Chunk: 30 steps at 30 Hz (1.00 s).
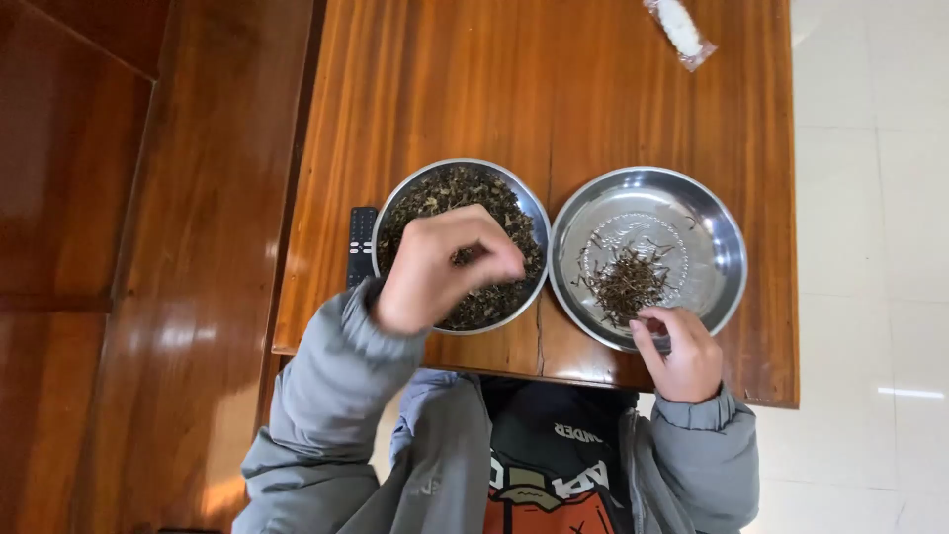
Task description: Manually sorting dried tea leaves by picking out stems and debris and placing them into a separate metal bowl.
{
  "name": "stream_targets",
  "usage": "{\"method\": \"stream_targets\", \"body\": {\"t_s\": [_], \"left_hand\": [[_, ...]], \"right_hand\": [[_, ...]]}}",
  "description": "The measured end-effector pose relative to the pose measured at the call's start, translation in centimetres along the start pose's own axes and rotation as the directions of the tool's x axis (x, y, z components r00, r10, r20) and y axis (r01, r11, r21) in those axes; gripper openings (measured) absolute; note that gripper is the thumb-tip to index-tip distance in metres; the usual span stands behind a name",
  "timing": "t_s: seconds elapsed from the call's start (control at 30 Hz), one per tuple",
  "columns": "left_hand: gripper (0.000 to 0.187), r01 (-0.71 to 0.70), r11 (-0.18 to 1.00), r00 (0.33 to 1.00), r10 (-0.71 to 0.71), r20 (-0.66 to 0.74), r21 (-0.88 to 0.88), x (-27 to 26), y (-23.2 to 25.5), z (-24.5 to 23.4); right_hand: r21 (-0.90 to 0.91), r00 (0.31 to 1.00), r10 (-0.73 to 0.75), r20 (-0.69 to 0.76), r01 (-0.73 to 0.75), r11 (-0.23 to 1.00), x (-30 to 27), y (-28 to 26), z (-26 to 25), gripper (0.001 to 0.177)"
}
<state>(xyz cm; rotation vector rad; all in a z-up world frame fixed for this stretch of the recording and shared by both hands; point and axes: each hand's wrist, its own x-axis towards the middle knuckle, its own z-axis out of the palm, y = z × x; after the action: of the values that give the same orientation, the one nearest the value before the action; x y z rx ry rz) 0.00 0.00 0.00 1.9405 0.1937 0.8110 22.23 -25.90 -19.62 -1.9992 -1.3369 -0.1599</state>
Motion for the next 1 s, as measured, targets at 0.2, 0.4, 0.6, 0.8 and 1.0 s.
{"method": "stream_targets", "body": {"t_s": [0.2, 0.4, 0.6, 0.8, 1.0], "left_hand": [[0.024, -0.033, 0.615, 0.992, -0.073, 0.098, 0.788, -4.5, -15.7, 0.2], [0.020, -0.141, 0.417, 0.979, -0.077, 0.190, 0.898, -5.8, -21.3, 0.7], [0.011, -0.218, 0.266, 0.967, -0.071, 0.245, 0.939, -6.8, -25.0, 2.1], [0.024, -0.298, 0.342, 0.942, -0.048, 0.333, 0.891, -6.1, -24.2, 1.7], [0.025, -0.257, 0.353, 0.922, -0.188, 0.337, 0.900, -5.7, -23.5, 1.7]], "right_hand": [[-0.057, 1.000, -0.018, -0.016, 0.018, 0.998, 0.4, 0.5, 1.4, 0.015], [-0.053, 1.000, 0.022, 0.000, -0.022, 0.998, -0.2, 1.7, 2.5, 0.016], [-0.066, 0.999, 0.029, 0.018, -0.028, 0.997, 0.6, 1.1, 2.4, 0.013], [-0.054, 0.990, -0.018, 0.140, 0.025, 0.998, 1.3, 1.7, 2.5, 0.026], [-0.041, 0.997, -0.027, 0.076, 0.030, 0.999, 2.5, 0.6, 1.9, 0.023]]}}
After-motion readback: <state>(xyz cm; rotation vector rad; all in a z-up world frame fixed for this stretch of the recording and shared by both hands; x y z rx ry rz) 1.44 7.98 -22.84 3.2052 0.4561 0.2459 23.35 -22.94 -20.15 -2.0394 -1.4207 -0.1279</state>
